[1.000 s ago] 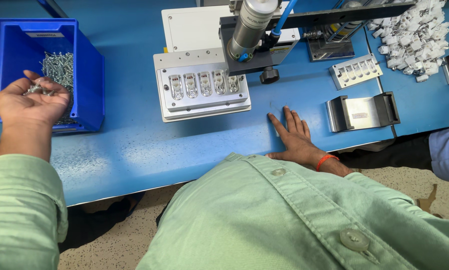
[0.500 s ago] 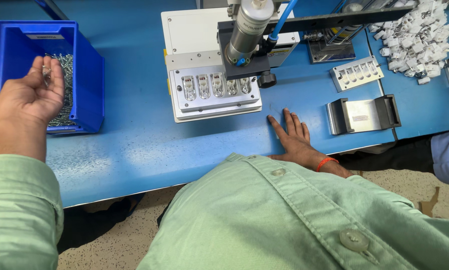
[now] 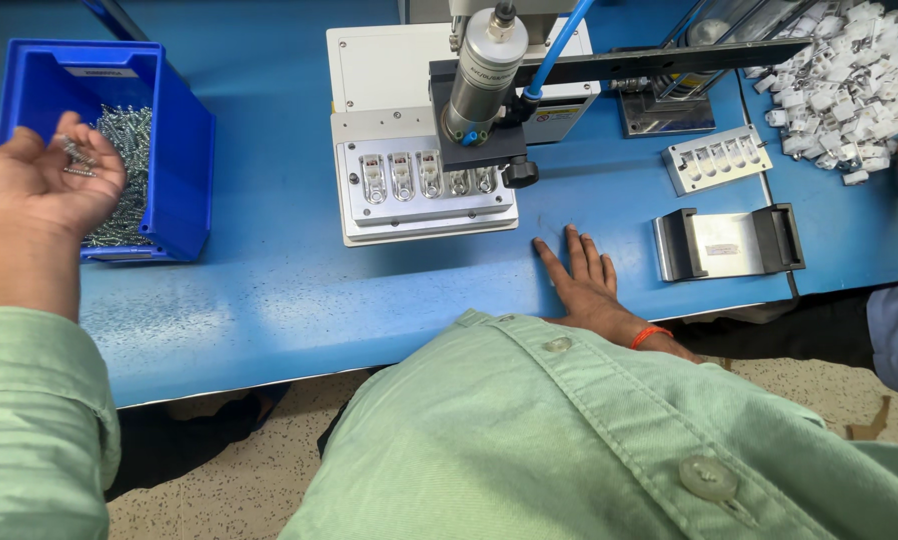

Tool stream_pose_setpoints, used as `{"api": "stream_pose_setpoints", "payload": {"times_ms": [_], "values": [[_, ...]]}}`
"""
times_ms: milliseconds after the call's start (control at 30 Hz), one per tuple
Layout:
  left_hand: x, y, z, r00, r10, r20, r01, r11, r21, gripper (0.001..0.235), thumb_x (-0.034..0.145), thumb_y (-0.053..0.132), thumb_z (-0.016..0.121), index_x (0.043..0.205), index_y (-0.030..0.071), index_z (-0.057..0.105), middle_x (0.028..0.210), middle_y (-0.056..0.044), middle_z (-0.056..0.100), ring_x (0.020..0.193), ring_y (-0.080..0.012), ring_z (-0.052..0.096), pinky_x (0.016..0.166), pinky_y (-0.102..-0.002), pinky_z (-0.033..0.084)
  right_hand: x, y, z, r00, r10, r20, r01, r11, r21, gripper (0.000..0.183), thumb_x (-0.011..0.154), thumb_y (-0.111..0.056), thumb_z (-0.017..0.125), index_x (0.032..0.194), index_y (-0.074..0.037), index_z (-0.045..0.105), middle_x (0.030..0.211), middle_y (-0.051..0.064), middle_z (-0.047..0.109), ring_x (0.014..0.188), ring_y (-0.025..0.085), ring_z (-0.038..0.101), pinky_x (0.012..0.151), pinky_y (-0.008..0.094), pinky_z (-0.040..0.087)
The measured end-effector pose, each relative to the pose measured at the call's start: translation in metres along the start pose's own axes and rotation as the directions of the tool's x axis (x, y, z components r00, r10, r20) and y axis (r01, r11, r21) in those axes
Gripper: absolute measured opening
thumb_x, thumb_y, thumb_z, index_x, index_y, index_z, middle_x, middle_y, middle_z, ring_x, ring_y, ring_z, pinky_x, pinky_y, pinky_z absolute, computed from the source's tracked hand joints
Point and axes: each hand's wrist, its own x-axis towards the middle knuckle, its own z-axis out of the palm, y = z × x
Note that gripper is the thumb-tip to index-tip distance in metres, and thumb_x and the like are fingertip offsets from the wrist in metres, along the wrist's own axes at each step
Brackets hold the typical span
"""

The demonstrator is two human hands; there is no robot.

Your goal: The person picks small metal springs from a blue bin and places them into slots on a white fixture. The person then removes the fixture and sets it aside, repeating the process with a new fixture.

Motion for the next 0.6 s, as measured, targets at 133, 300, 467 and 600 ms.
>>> {"api": "stream_pose_setpoints", "payload": {"times_ms": [133,300,467,600], "values": [[0.011,0.006,-0.006,0.999,-0.002,0.053,-0.001,0.999,0.050,0.026,0.108,0.005,0.051,0.129,-0.007,0.042,0.127,-0.022,0.061,0.089,-0.0293,0.072,0.080,-0.035,0.065,0.002,0.000,0.000,1.000,0.014,0.013,-0.013,1.000,-0.004,0.132,0.063,-0.072,0.084,0.160,-0.043,-0.001,0.168,0.018,-0.021,0.154,0.039,-0.024,0.122,0.064,-0.004],[-0.010,-0.002,0.008,0.990,-0.055,0.130,0.054,0.998,0.012,0.021,0.110,-0.009,0.049,0.131,-0.013,0.048,0.121,-0.025,0.063,0.087,-0.0250,0.065,0.078,-0.035,0.061,-0.006,-0.014,-0.018,0.998,0.033,0.059,-0.029,0.997,-0.065,0.131,0.066,-0.072,0.083,0.161,-0.042,-0.001,0.169,0.018,-0.017,0.155,0.039,-0.018,0.124,0.061,0.002],[-0.117,-0.037,0.042,0.978,0.038,0.206,-0.069,0.987,0.147,0.017,0.107,-0.001,0.048,0.120,-0.007,0.058,0.108,-0.018,0.063,0.087,-0.0228,0.067,0.080,-0.033,0.062,-0.041,-0.019,-0.085,0.969,-0.231,0.084,0.228,0.973,0.042,0.088,0.083,-0.050,0.079,0.155,-0.023,0.036,0.166,0.023,0.020,0.146,0.038,0.033,0.115,0.046,0.035],[-0.207,-0.081,0.065,0.921,-0.041,0.387,-0.070,0.961,0.269,0.022,0.107,0.001,0.053,0.126,-0.006,0.063,0.102,-0.014,0.063,0.086,-0.0175,0.067,0.080,-0.028,0.062,-0.064,-0.042,-0.148,0.957,-0.275,0.089,0.251,0.944,0.214,0.044,0.089,-0.037,0.072,0.126,-0.013,0.069,0.106,0.009,0.081,0.097,0.019,0.080,0.086,0.030,0.061]]}}
